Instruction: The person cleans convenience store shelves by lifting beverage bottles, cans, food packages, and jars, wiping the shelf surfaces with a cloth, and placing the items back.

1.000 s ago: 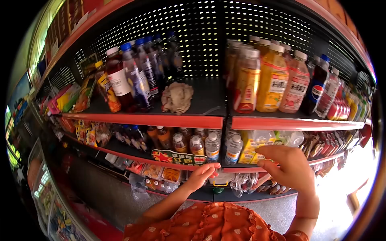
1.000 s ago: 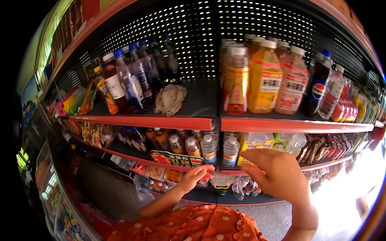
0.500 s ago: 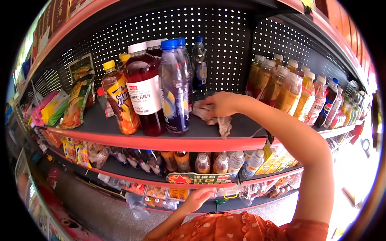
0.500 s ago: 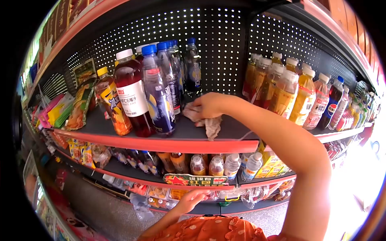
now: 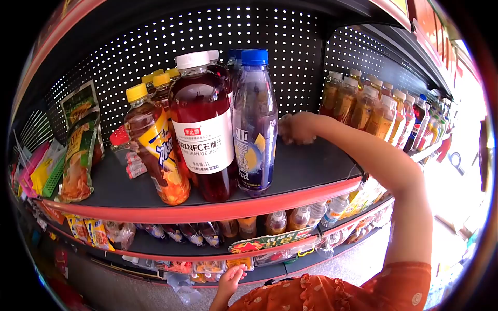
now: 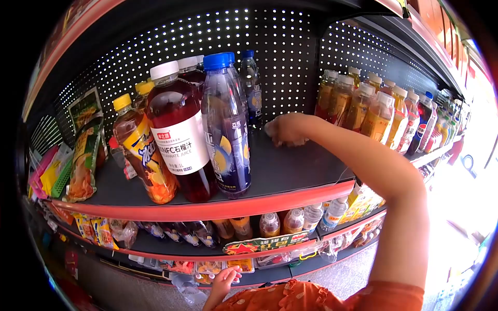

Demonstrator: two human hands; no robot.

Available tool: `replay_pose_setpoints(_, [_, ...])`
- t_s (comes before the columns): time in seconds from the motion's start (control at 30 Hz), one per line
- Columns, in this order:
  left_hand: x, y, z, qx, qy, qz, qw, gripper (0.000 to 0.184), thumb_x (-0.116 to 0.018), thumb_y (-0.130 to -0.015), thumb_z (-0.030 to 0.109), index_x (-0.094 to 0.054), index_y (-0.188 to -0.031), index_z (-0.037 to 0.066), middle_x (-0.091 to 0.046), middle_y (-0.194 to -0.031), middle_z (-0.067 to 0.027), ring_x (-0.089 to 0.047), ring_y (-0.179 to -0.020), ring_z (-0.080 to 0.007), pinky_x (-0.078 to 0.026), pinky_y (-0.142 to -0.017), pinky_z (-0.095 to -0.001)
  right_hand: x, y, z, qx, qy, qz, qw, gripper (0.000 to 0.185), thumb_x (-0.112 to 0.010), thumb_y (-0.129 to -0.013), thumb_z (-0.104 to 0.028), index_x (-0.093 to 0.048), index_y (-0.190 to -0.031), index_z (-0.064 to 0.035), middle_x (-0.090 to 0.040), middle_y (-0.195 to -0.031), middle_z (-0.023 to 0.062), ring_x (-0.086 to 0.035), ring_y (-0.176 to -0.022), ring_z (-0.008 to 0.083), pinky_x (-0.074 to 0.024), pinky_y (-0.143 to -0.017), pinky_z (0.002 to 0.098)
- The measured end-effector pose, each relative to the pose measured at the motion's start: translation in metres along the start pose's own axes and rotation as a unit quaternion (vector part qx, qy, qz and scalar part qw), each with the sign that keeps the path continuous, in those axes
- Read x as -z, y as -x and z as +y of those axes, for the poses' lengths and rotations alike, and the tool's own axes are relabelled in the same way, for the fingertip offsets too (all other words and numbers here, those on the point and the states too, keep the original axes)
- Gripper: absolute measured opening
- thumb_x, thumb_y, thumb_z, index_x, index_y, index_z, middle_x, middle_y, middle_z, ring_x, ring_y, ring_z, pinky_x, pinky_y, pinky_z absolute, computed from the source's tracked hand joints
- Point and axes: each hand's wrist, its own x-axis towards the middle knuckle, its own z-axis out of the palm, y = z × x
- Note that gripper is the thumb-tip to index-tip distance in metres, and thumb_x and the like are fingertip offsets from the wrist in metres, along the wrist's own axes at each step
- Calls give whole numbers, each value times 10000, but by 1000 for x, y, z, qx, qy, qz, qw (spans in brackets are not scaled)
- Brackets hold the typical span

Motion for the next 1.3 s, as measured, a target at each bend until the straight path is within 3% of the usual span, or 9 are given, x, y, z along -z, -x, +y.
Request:
replay_pose_setpoints(0.13, [12,-8,-16,-13,-3,-5,1000,295,-556,-988,156,-585,-1223,-18,-661,-1125,-103,-630,-940,-158,-494,-829,-280,-29,39,33,211,70,100,970,395,-540,-925,-244,-559,-1314,-182,-705,-946,115,-674,-764,264,-537,-675,359])
replay_pose_setpoints(0.3, [24,-14,-23,-6,12,6,1000,283,-566,-984,163,-596,-1200,-19,-663,-1100,-91,-628,-912,-144,-497,-811,-266,-5,13,43,35,64,-15,997,536,-500,-978,-370,-347,-1480,-259,-660,-1159,137,-643,-1070,260,-493,-900,362])
replay_pose_setpoints(0.33, [24,-14,-21,-6,7,6,1000,283,-568,-983,164,-597,-1198,-17,-664,-1098,-90,-628,-908,-143,-497,-805,-264,-5,-36,63,-114,-95,-84,985,537,-465,-983,-408,-325,-1483,-270,-665,-1147,128,-651,-1055,253,-499,-899,363])
replay_pose_setpoints(0.4, [27,-15,-21,-22,-9,4,1000,283,-572,-982,167,-599,-1199,-14,-664,-1093,-87,-629,-902,-142,-496,-794,-261,2,-68,67,-201,-177,-112,957,538,-405,-986,-472,-299,-1479,-286,-685,-1072,112,-676,-992,253,-517,-874,367])
replay_pose_setpoints(0.63, [20,-8,-19,-39,-34,10,999,283,-563,-985,163,-598,-1207,-11,-665,-1083,-73,-634,-887,-139,-489,-772,-254,1,-4,63,42,-26,36,998,375,-506,-949,-382,-542,-1293,-237,-683,-990,123,-668,-874,239,-513,-765,398])
replay_pose_setpoints(0.83, [3,-2,-14,5,-41,-43,998,265,-538,-992,143,-593,-1202,-9,-655,-1101,-84,-624,-911,-135,-487,-824,-256,-21,81,40,-88,206,32,974,345,-468,-947,-392,-636,-1146,-168,-693,-921,148,-662,-871,307,-509,-751,414])
replay_pose_setpoints(0.97, [-2,-15,-20,0,-41,-83,996,250,-534,-992,132,-597,-1190,-8,-653,-1104,-78,-617,-919,-130,-486,-840,-255,-21,102,1,-52,143,2,988,484,-558,-900,-473,-642,-1186,-92,-674,-1031,210,-637,-971,391,-501,-852,446])
replay_pose_setpoints(1.17, [-14,-23,-2,-25,-73,-112,991,246,-544,-985,118,-596,-1190,-9,-660,-1084,-69,-617,-909,-129,-486,-834,-253,-38,116,-5,72,69,128,987,478,-630,-860,-365,-578,-1297,-176,-685,-1039,176,-646,-970,375,-508,-847,442])
replay_pose_setpoints(1.3, [-6,-14,-8,-23,-55,-69,996,248,-542,-985,114,-597,-1195,-7,-664,-1073,-66,-618,-890,-124,-484,-803,-243,-40,133,40,-63,-51,32,996,514,-635,-856,-320,-544,-1326,-133,-684,-1028,183,-648,-977,370,-505,-855,429])
